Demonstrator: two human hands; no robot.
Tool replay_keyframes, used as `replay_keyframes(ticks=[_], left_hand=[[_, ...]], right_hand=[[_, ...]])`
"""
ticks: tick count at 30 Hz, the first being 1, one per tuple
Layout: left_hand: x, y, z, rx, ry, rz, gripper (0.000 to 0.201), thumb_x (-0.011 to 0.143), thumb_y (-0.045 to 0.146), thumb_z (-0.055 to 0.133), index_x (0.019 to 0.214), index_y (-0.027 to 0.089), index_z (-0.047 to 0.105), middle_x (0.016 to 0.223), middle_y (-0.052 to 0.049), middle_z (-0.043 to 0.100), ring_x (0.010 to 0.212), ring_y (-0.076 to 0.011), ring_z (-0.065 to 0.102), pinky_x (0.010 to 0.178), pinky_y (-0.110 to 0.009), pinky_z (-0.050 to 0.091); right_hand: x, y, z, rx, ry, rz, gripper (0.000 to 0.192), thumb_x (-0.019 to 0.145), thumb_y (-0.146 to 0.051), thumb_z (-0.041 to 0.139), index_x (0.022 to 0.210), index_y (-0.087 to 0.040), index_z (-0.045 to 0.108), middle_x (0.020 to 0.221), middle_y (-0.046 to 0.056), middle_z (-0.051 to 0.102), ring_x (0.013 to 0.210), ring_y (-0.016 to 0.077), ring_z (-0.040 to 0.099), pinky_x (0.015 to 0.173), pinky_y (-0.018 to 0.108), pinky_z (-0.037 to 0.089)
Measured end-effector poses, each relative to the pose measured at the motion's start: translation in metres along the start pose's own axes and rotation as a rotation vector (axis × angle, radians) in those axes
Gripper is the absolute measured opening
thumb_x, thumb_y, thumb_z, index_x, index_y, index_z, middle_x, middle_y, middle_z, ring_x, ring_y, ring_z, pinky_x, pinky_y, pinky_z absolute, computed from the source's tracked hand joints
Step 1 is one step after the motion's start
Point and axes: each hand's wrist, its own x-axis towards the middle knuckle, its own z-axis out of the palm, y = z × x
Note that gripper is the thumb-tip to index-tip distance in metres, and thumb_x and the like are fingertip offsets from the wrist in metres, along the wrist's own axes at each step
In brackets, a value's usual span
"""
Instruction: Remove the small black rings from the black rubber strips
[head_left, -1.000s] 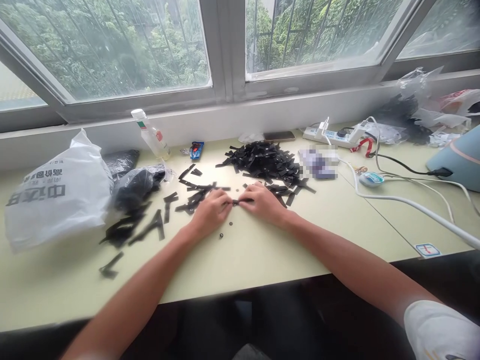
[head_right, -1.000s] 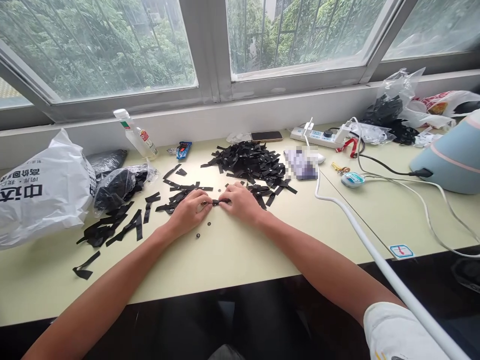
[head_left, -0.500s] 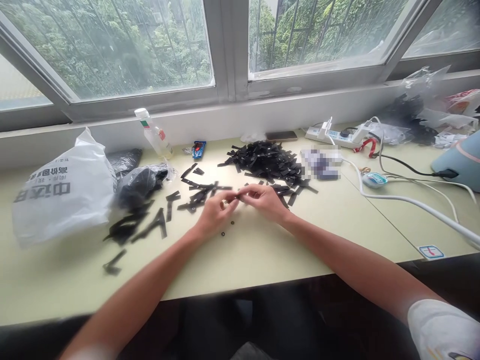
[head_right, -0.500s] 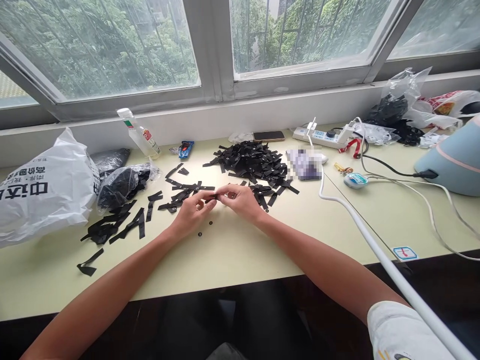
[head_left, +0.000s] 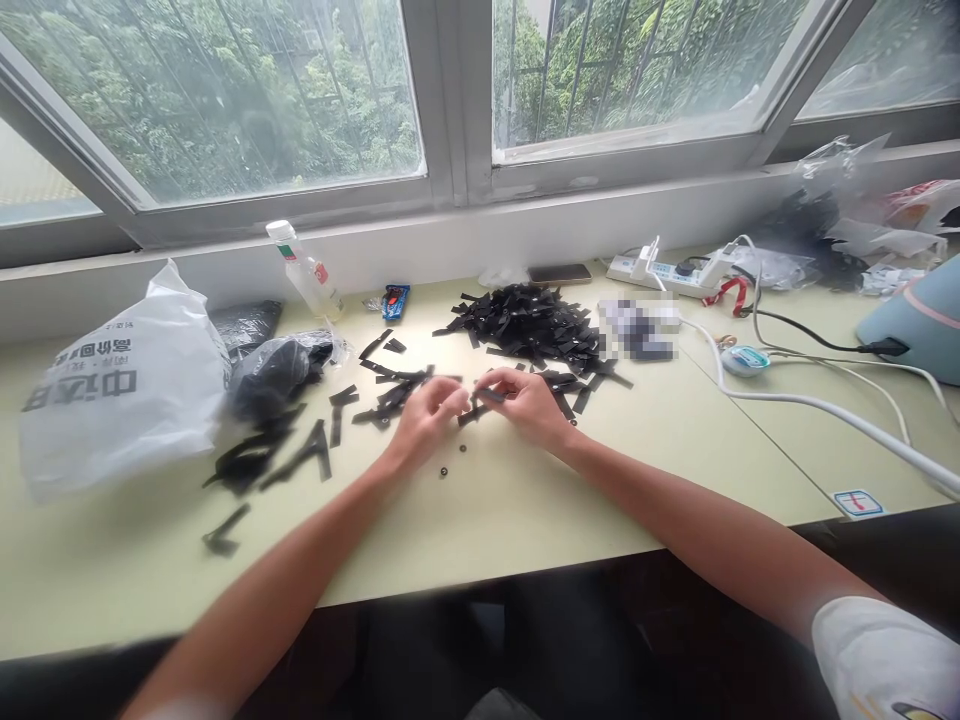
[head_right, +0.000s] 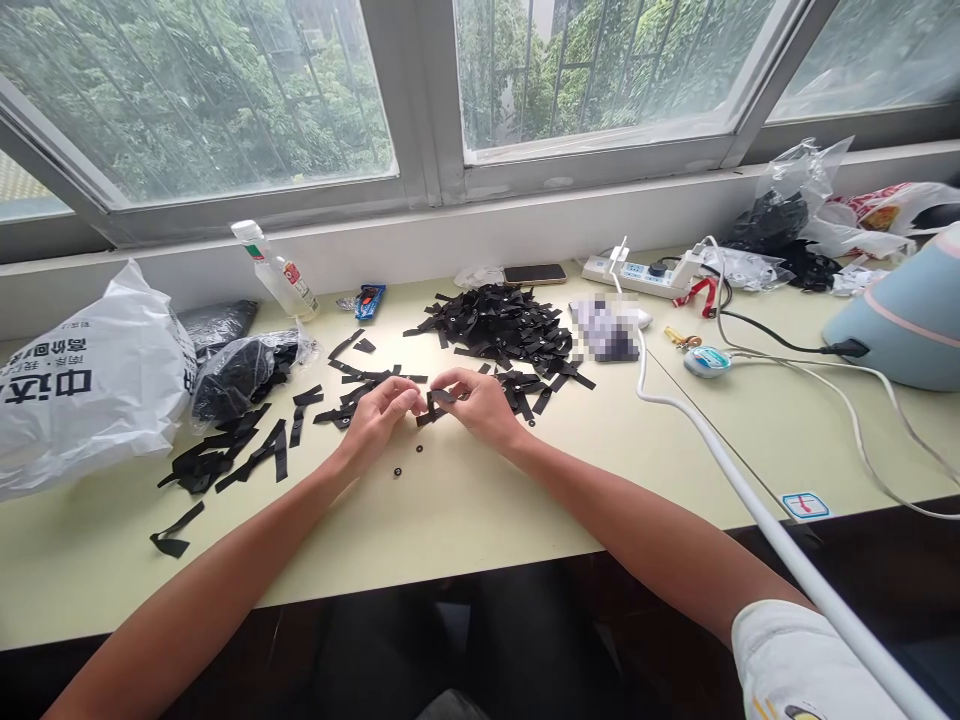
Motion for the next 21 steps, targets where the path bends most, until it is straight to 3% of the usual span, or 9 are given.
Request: replay_keyframes(ticks=[6, 8, 11, 13, 15, 18, 21], left_hand=[[0.001, -0.007, 0.002, 0.075, -0.041, 0.028, 0.032, 0.089, 0.048, 0.061, 0.099, 0.020, 0.072, 0.089, -0.004, 0.071, 0.073, -0.0165, 0.061, 0.065, -0.028, 0.048], [0.000, -0.007, 0.003, 0.088, -0.061, 0.053, 0.033, 0.091, 0.048, 0.058, 0.101, 0.020, 0.072, 0.088, -0.004, 0.070, 0.071, -0.0159, 0.059, 0.064, -0.028, 0.046], [-0.002, -0.006, 0.003, 0.117, -0.029, 0.067, 0.033, 0.094, 0.047, 0.053, 0.093, 0.018, 0.070, 0.079, -0.003, 0.067, 0.067, -0.0150, 0.055, 0.061, -0.028, 0.044], [-0.003, -0.005, 0.002, 0.162, 0.019, 0.073, 0.032, 0.095, 0.045, 0.052, 0.086, 0.018, 0.067, 0.072, -0.001, 0.064, 0.063, -0.0142, 0.053, 0.060, -0.027, 0.043], [-0.003, -0.005, 0.001, 0.228, 0.039, 0.113, 0.031, 0.095, 0.043, 0.052, 0.081, 0.018, 0.064, 0.068, 0.000, 0.061, 0.061, -0.0133, 0.051, 0.060, -0.027, 0.041], [-0.003, -0.008, 0.001, 0.314, 0.007, 0.220, 0.030, 0.096, 0.040, 0.052, 0.078, 0.018, 0.063, 0.067, 0.000, 0.059, 0.062, -0.0129, 0.049, 0.059, -0.026, 0.039], [-0.003, -0.014, 0.002, 0.356, -0.022, 0.288, 0.028, 0.098, 0.037, 0.050, 0.083, 0.018, 0.064, 0.071, -0.001, 0.062, 0.063, -0.0134, 0.050, 0.060, -0.026, 0.039]], right_hand=[[0.001, -0.002, 0.004, 0.148, -0.006, 0.089, 0.022, 0.081, -0.037, 0.072, 0.093, -0.019, 0.071, 0.096, 0.006, 0.072, 0.086, 0.0181, 0.066, 0.076, 0.030, 0.053], [0.000, -0.002, 0.004, 0.159, 0.004, 0.124, 0.024, 0.080, -0.039, 0.073, 0.092, -0.019, 0.068, 0.092, 0.005, 0.071, 0.081, 0.0174, 0.065, 0.072, 0.029, 0.052], [-0.001, -0.003, 0.003, 0.031, 0.092, 0.128, 0.030, 0.085, -0.046, 0.068, 0.073, -0.019, 0.059, 0.070, 0.000, 0.061, 0.062, 0.0137, 0.055, 0.058, 0.027, 0.044], [-0.003, -0.004, 0.001, -0.106, 0.120, 0.051, 0.042, 0.091, -0.048, 0.059, 0.061, -0.020, 0.049, 0.057, -0.002, 0.049, 0.054, 0.0119, 0.045, 0.052, 0.027, 0.036], [-0.004, -0.005, 0.000, -0.207, 0.056, -0.077, 0.042, 0.094, -0.044, 0.056, 0.060, -0.020, 0.052, 0.057, -0.001, 0.050, 0.054, 0.0122, 0.044, 0.052, 0.028, 0.035], [-0.005, -0.003, 0.000, -0.305, -0.068, -0.236, 0.022, 0.094, -0.035, 0.058, 0.082, -0.020, 0.068, 0.075, 0.002, 0.065, 0.063, 0.0144, 0.053, 0.060, 0.028, 0.042], [-0.004, 0.003, 0.002, -0.386, -0.114, -0.284, 0.016, 0.094, -0.028, 0.058, 0.094, -0.020, 0.072, 0.085, 0.005, 0.069, 0.066, 0.0149, 0.055, 0.064, 0.029, 0.045]])
